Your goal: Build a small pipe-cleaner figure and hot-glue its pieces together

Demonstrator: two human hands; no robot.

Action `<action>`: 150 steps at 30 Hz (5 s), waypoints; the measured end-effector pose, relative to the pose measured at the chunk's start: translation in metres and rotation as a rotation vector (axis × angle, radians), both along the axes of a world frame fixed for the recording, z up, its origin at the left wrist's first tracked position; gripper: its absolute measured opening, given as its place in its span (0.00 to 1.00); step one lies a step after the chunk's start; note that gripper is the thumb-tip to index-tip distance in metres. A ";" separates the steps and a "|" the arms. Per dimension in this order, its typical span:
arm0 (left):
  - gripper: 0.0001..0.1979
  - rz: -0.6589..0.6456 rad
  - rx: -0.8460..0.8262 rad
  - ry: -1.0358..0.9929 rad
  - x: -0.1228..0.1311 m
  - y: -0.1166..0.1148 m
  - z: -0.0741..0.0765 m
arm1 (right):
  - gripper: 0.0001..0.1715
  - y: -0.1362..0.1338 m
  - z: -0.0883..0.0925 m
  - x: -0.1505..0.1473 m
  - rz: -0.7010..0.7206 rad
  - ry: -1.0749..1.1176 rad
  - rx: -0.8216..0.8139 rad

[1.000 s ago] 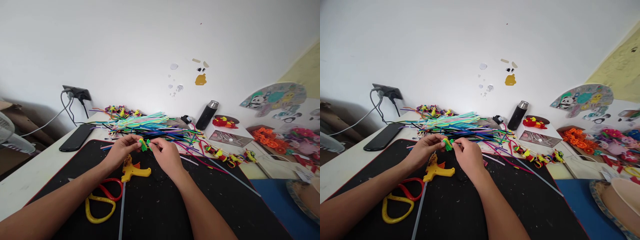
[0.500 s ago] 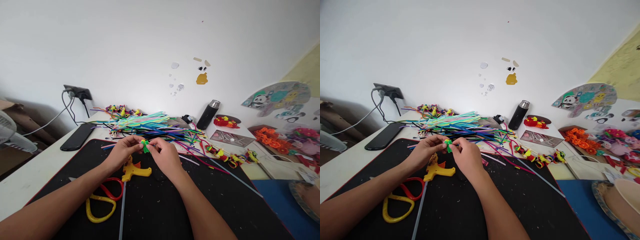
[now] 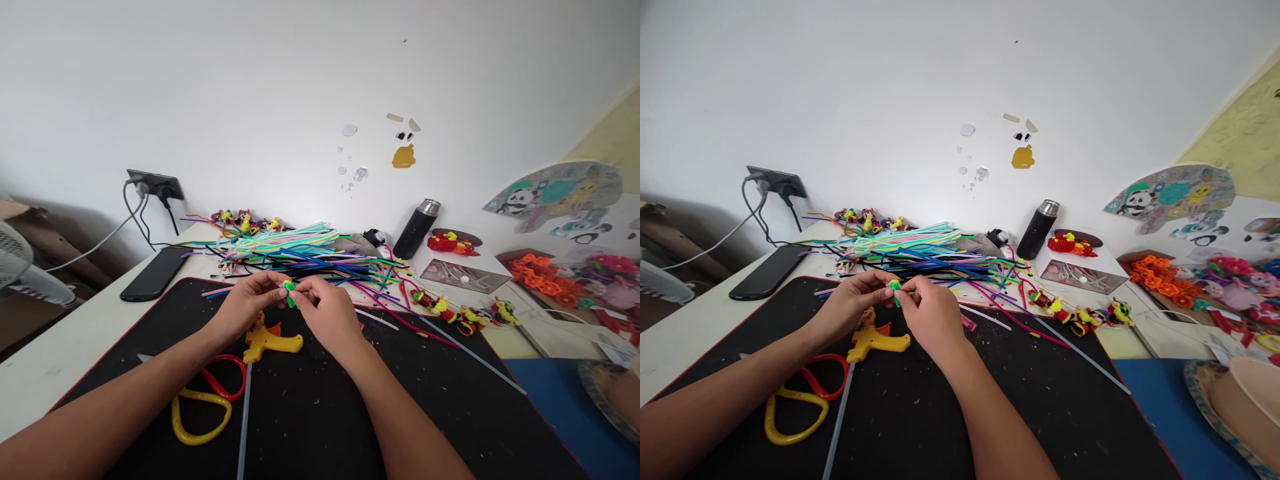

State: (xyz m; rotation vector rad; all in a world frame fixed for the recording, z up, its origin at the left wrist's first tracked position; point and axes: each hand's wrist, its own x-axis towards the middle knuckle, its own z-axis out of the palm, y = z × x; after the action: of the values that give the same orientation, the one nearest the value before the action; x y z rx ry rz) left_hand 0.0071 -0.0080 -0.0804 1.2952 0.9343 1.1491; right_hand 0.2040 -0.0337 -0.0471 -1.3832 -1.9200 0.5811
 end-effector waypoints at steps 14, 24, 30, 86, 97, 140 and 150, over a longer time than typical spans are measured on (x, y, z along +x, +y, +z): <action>0.17 -0.006 -0.003 -0.002 0.003 -0.002 0.005 | 0.06 -0.002 0.002 -0.001 -0.010 -0.087 0.007; 0.19 -0.012 -0.013 0.012 0.004 -0.003 0.006 | 0.06 -0.002 0.000 -0.002 0.000 -0.136 0.064; 0.20 -0.010 -0.029 -0.005 0.005 -0.004 0.008 | 0.08 -0.002 -0.001 -0.002 -0.023 -0.121 0.050; 0.17 0.010 -0.036 -0.041 -0.003 0.001 0.005 | 0.17 0.001 -0.005 -0.002 0.121 0.082 -0.183; 0.19 0.049 -0.060 -0.072 0.001 0.001 0.007 | 0.12 0.004 -0.012 -0.003 0.126 0.114 -0.215; 0.23 -0.054 -0.160 -0.267 -0.001 0.002 0.009 | 0.15 0.005 -0.022 -0.009 0.136 0.240 -0.249; 0.19 -0.089 -0.154 -0.213 -0.002 0.003 0.007 | 0.15 0.004 -0.022 -0.010 0.136 0.260 -0.271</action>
State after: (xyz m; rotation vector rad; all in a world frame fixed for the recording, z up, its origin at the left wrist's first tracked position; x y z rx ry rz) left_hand 0.0056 -0.0047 -0.0738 1.0574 0.7843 1.1001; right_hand 0.1942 -0.0302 -0.0686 -1.2707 -1.7791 1.0662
